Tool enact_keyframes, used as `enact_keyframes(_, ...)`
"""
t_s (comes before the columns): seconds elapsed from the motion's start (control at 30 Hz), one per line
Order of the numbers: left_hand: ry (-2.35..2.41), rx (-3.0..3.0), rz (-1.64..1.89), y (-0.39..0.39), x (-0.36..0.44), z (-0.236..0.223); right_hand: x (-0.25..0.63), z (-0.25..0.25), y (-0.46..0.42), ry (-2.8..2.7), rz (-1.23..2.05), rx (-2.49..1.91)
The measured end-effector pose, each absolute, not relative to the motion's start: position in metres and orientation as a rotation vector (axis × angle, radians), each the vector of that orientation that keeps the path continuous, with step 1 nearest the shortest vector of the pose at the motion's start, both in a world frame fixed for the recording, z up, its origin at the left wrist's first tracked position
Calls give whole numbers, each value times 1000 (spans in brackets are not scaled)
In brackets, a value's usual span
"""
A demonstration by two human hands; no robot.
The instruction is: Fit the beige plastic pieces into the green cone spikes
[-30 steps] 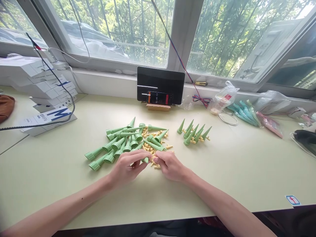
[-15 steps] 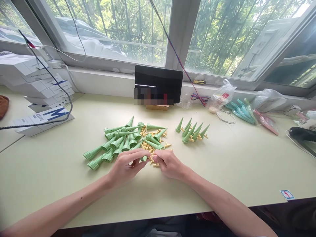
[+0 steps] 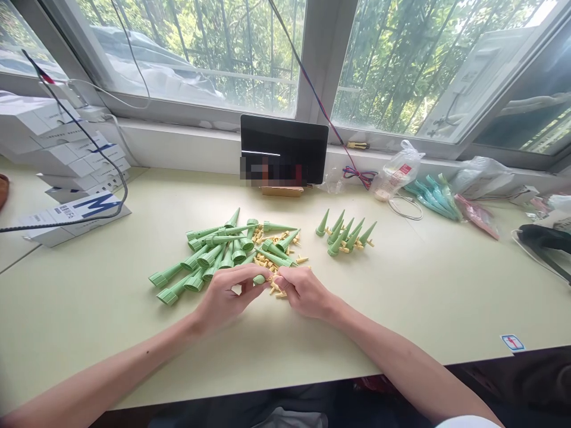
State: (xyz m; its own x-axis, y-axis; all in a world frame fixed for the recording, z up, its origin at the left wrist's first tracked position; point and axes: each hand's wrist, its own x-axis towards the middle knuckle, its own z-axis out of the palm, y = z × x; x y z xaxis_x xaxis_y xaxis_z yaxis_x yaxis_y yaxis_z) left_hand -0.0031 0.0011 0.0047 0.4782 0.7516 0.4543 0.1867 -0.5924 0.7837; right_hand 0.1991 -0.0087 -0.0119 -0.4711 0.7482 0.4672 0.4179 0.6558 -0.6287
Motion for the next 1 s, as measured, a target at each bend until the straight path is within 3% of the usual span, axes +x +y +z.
enact_keyframes(1.0, 713, 1983, 1143, 2, -3, 3, 200, -11, -9, -2144, 535, -930)
